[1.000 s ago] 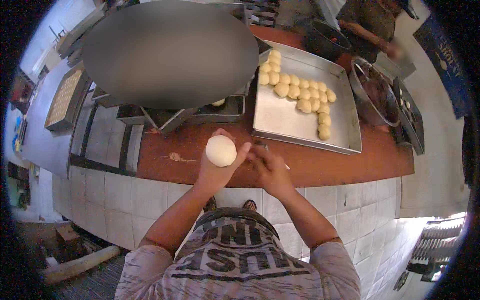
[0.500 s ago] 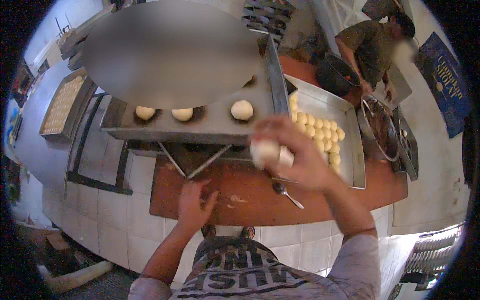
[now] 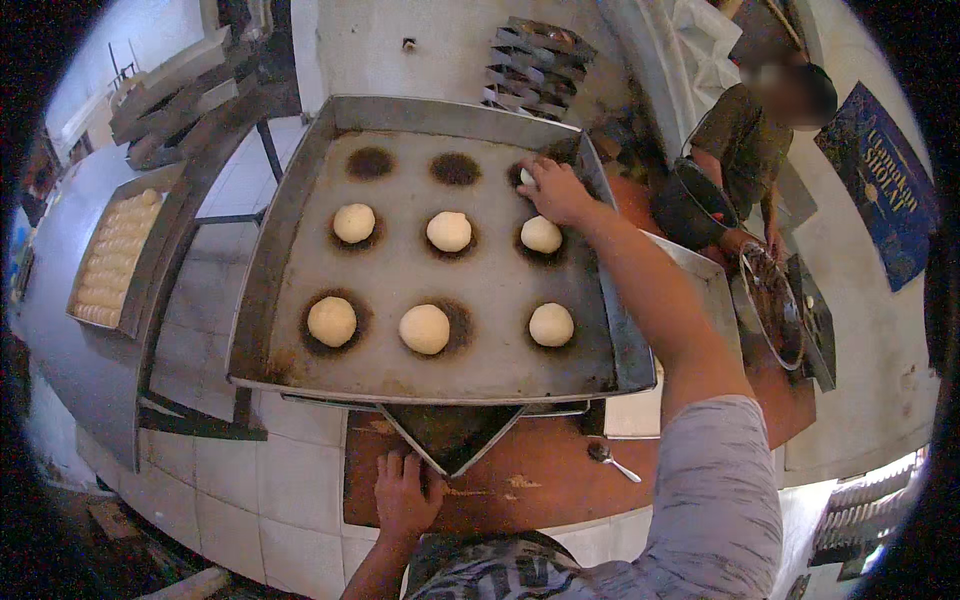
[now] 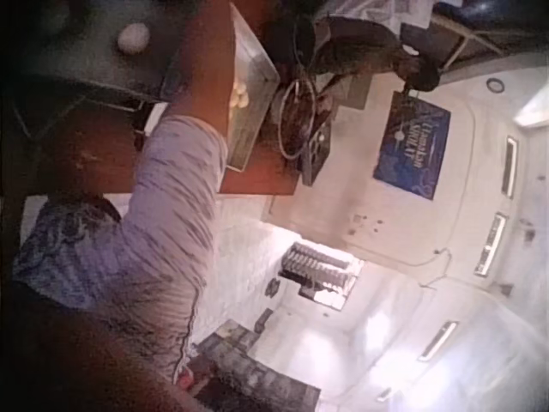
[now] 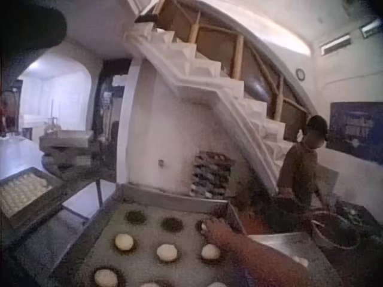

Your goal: The person picks up dough balls from a tray, flattens them, adds a chocolate filling using a spoon, and then pinches the dough closed before placing them onto a baking tray.

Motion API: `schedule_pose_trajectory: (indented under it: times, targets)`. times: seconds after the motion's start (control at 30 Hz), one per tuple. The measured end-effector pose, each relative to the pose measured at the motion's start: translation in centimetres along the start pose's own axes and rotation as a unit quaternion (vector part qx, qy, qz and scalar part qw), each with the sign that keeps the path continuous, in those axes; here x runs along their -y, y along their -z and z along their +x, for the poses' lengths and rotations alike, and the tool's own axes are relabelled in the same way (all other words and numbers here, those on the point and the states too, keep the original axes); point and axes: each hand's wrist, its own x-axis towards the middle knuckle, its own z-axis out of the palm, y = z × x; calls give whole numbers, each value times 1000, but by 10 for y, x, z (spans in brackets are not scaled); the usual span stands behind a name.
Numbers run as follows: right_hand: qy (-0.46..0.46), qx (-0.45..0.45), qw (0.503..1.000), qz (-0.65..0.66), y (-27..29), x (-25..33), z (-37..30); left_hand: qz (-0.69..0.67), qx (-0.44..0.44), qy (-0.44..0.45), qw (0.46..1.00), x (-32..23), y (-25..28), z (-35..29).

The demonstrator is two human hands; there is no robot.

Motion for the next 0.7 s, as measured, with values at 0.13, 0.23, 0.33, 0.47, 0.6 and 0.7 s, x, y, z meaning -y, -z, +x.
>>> schedule_pose_trajectory:
  times: [0.13,0.23,0.33,0.47,0.6,0.7]
  targets:
    - [-45,0,997,56,23,19,11,16,7,-2,1000,4,1,0]
    - [-40,27,992,113,41,30,-4,3,8,-9,1000,1,3,1]
    - [-79,166,981,58,43,50,-14,5,22,-2,1000,2,4,-1]
    - [-24,-14,987,155,75,35,-24,21,4,-31,999,5,-7,-7]
    - [-37,-346,863,365,159,56,-106,30,-5,-26,999,7,-9,-9]
    - [-124,-469,785,386,162,78,-231,45,-15,-48,998,2,-2,-3]
